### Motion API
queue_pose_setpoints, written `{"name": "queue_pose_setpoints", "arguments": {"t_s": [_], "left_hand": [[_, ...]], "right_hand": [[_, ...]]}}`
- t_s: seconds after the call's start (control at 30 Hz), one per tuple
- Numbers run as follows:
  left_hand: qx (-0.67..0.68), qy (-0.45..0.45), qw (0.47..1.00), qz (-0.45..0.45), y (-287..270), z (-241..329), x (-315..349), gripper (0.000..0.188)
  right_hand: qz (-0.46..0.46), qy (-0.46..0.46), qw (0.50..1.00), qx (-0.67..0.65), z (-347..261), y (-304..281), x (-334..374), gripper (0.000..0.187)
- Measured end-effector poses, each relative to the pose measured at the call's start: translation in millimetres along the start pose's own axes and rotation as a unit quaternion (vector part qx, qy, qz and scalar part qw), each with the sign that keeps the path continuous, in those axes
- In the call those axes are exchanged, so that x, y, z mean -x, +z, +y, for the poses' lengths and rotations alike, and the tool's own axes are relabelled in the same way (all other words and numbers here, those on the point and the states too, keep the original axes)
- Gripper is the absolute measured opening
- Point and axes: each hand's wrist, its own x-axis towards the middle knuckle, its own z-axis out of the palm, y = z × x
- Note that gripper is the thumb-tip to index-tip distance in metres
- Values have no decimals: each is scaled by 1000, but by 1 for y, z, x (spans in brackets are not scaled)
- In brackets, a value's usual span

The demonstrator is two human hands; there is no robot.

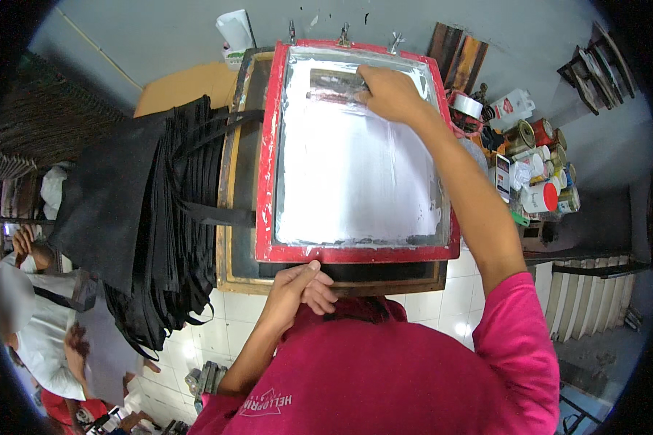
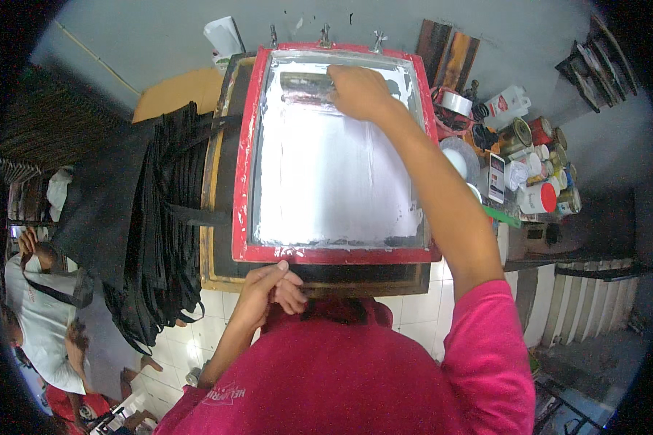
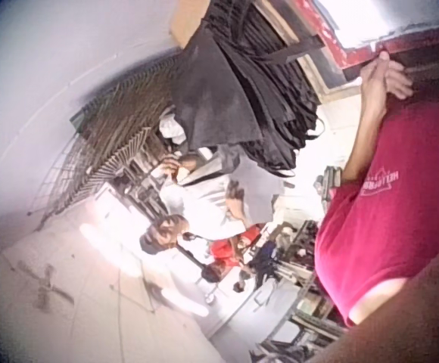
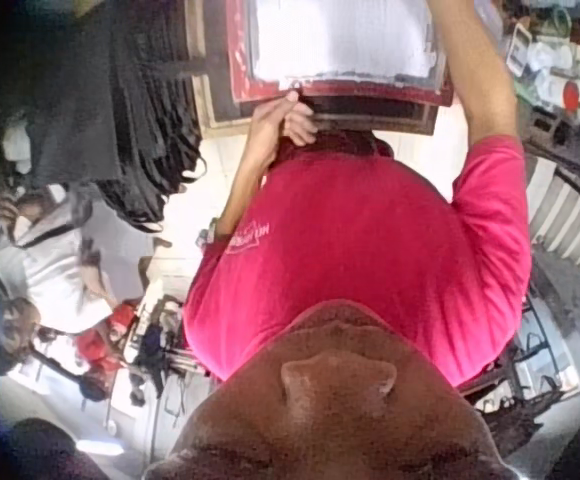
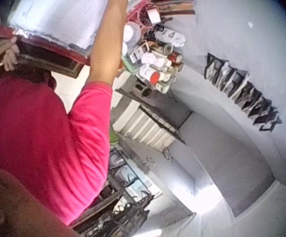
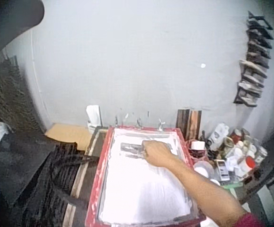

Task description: The person performs screen printing by placing sheets and black bags onto a printing frame, applying white ink with a squeegee, and lifting the frame to reveal the printed design.

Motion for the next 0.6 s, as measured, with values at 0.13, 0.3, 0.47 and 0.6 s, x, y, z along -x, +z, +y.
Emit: {"name": "queue_pose_setpoints", "arguments": {"t_s": [0.13,0.3,0.47,0.6], "left_hand": [[-143,164,974,60,-6,51,-26,37],[-437,506,701,248,0,171,-118,27],[-578,478,634,187,-30,220,-204,31],[-576,471,643,181,-29,204,-200,28]], "right_hand": [[49,-55,997,38,21,4,-29,33],[13,-10,999,50,5,16,-28,29],[45,-5,997,56,-10,25,-12,26],[75,-21,995,61,-7,36,7,23]]}}
